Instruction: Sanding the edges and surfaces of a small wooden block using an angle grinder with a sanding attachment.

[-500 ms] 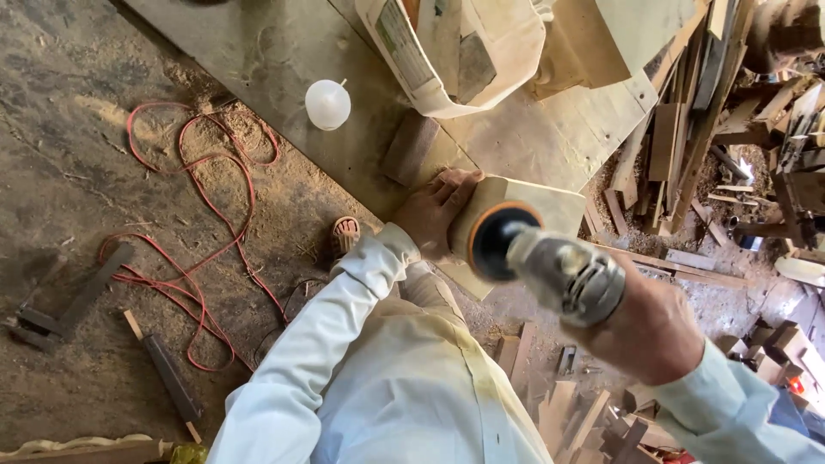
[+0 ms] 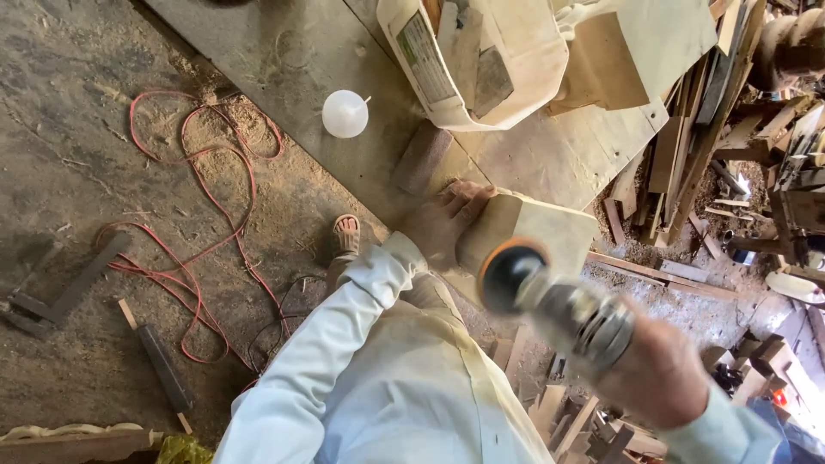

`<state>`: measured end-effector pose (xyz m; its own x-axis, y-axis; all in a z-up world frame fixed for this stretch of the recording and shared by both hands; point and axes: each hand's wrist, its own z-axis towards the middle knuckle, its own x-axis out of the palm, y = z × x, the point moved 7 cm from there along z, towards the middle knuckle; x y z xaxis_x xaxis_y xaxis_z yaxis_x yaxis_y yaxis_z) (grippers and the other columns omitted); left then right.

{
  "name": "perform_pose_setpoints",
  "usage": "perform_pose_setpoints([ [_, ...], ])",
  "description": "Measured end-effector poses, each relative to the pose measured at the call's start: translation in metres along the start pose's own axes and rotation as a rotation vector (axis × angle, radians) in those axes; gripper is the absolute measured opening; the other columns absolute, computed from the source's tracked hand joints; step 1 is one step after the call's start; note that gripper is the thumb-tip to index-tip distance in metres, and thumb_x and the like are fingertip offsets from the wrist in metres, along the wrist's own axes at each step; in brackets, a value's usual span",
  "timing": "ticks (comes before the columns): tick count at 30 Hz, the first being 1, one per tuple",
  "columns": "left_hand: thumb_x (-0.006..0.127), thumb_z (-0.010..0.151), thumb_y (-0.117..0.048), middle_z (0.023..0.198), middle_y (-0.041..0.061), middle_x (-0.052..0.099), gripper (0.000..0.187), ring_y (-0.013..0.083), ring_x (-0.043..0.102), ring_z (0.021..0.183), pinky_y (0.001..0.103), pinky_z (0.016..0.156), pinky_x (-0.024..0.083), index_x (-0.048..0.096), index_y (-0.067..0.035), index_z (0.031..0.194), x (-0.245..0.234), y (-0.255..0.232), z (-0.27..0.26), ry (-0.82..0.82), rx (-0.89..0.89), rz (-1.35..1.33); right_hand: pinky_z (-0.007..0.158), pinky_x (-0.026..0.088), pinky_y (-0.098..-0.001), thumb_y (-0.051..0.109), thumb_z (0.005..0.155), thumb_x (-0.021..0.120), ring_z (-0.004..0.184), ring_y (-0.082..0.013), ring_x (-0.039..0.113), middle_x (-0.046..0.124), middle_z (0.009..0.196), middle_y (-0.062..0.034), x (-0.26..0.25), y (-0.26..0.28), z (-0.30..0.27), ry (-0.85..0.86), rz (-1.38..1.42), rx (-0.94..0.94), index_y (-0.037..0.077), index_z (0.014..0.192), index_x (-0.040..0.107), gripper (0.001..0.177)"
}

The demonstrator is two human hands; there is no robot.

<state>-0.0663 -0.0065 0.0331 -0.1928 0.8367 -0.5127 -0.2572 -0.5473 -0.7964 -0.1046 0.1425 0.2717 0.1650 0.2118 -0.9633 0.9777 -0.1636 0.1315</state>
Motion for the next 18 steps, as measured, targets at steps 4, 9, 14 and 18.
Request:
perform_pose_setpoints([
  [4,0.077,0.070,-0.033,0.149,0.025,0.053,0.105,0.0449,0.050,0.139,0.055,0.128,0.030,0.029,0.002,0.157,-0.002,-0.001,-0.003,-0.084,0.035,-0.053,0.032,0.063,-0.0298,0.040,0.059,0.091,0.041,-0.0157,0.072,0.074,0.069,-0.0017,0.024,-0.034,-0.040,0.247,0.274,0.562,0.009,0.100,0.058,0.061],
  [9,0.080,0.071,-0.051,0.158,0.025,0.044,0.118,0.0456,0.045,0.145,0.056,0.130,0.025,0.021,0.000,0.160,0.012,0.008,-0.004,-0.007,0.004,0.042,0.040,0.063,-0.0204,0.011,0.076,0.076,0.045,-0.0107,0.071,0.074,0.072,-0.0067,-0.004,-0.042,-0.008,0.022,0.381,0.428,0.000,0.126,0.062,0.053],
  [14,0.078,0.073,-0.038,0.163,0.019,0.039,0.113,0.0450,0.041,0.148,0.055,0.131,0.025,0.018,-0.002,0.162,0.011,0.007,-0.007,0.001,-0.017,0.015,0.027,0.058,-0.0229,0.029,0.072,0.083,0.037,-0.0091,0.067,0.072,0.065,0.0010,0.021,-0.019,-0.033,0.203,0.277,0.482,0.006,0.102,0.061,0.044],
  [18,0.080,0.067,-0.027,0.164,0.019,0.036,0.117,0.0464,0.041,0.148,0.056,0.130,0.028,0.017,-0.001,0.162,0.014,0.011,-0.011,-0.014,0.005,0.030,0.046,0.066,-0.0188,0.010,0.074,0.077,0.054,-0.0131,0.075,0.076,0.085,-0.0137,-0.011,-0.035,-0.002,-0.036,0.360,0.358,-0.007,0.129,0.058,0.061],
])
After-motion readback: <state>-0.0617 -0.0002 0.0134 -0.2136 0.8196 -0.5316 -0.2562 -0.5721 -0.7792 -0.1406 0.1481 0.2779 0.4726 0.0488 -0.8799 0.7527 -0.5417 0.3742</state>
